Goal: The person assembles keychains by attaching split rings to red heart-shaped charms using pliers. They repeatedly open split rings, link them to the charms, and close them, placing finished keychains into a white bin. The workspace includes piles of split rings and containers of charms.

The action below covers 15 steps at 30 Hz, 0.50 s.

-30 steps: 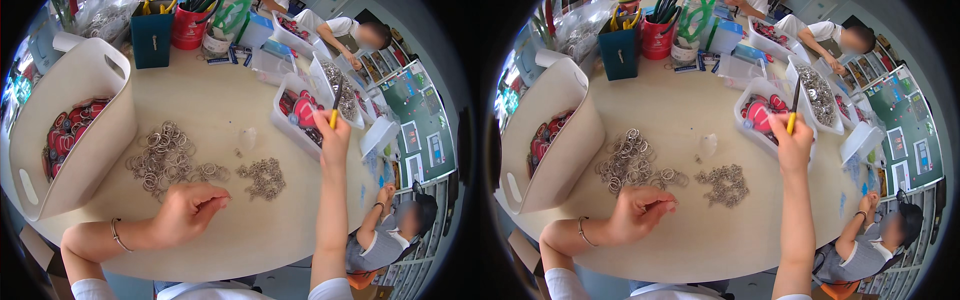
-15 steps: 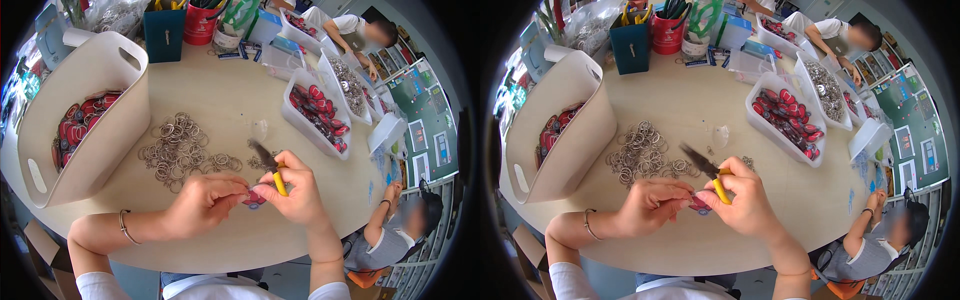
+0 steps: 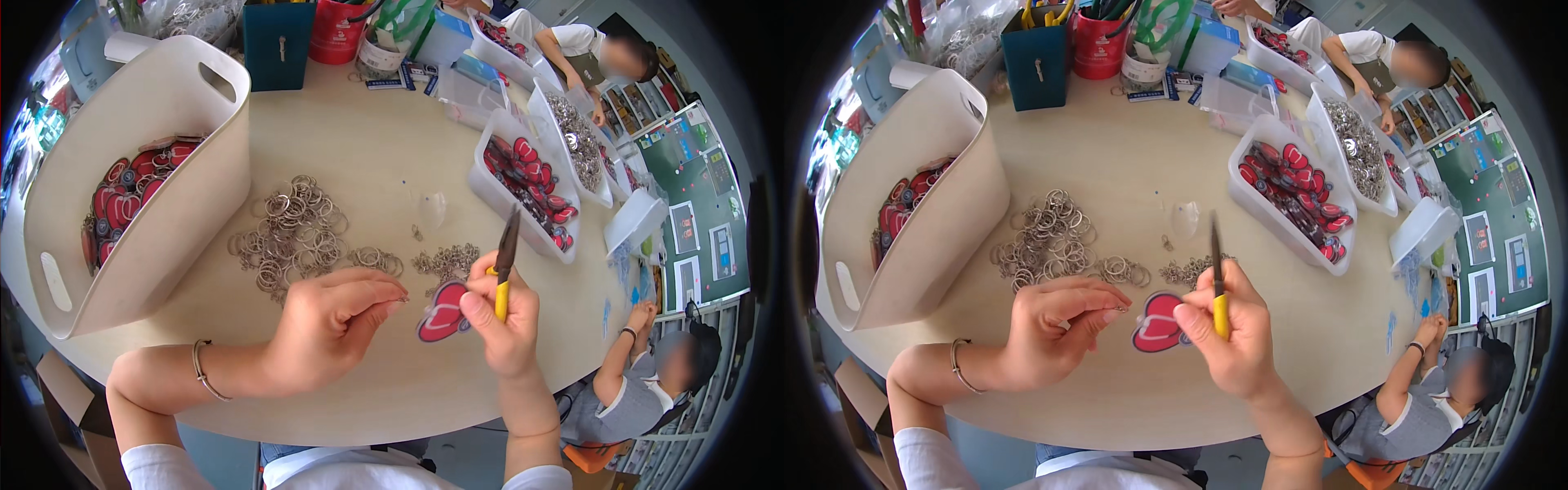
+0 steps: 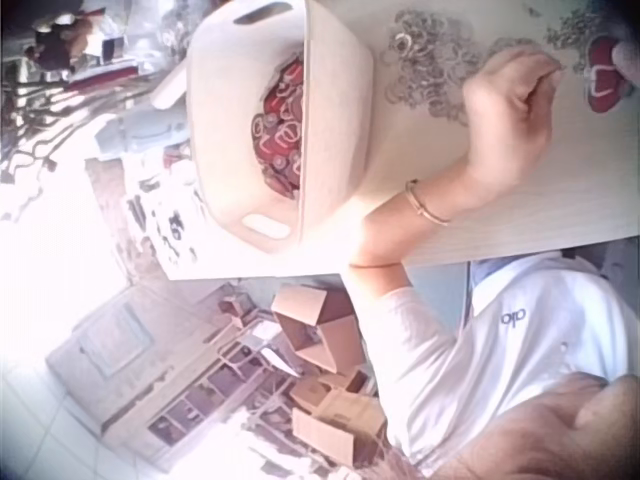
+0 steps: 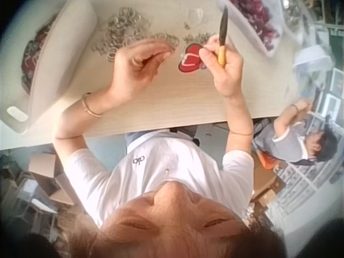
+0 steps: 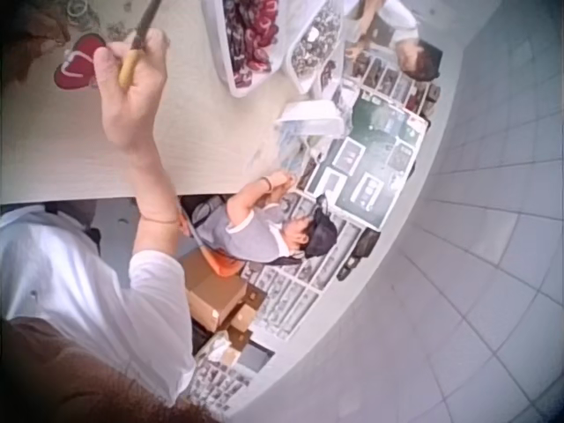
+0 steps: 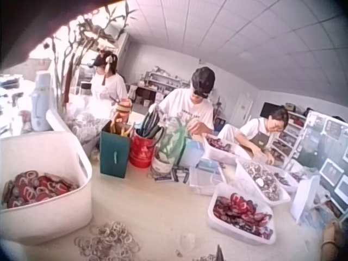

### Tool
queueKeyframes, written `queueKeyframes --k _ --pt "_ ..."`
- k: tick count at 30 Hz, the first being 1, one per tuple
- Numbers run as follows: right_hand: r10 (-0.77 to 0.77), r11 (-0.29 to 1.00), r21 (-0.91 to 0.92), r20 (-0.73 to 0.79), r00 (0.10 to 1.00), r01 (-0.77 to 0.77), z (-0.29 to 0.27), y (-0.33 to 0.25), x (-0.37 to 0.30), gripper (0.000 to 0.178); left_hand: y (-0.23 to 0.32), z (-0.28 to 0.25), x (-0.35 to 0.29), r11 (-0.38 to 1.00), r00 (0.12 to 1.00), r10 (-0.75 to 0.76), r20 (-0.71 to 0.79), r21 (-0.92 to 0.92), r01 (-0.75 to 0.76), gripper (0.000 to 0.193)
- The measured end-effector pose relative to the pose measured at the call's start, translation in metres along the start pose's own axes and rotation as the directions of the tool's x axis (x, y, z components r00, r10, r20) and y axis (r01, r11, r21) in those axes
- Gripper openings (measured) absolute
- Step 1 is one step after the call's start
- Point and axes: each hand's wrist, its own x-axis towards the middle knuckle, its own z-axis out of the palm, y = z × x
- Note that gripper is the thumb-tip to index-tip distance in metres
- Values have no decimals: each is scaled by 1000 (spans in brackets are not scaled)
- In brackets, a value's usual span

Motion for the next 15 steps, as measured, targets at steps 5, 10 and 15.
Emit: queueKeyframes --k 5,10,15 --pt "-114 975 -183 92 989 129 0 -8 6 19 -1 0 -2 953 983 180 48 238 -186 15" --pt "-130 954 -251 142 981 163 -1 -12 10 19 -1 -3 -2 870 945 303 125 369 -328 21" --pt "-89 929 -339 185 979 149 -2 -19 13 21 -7 -3 -3 767 891 416 182 456 -451 26"
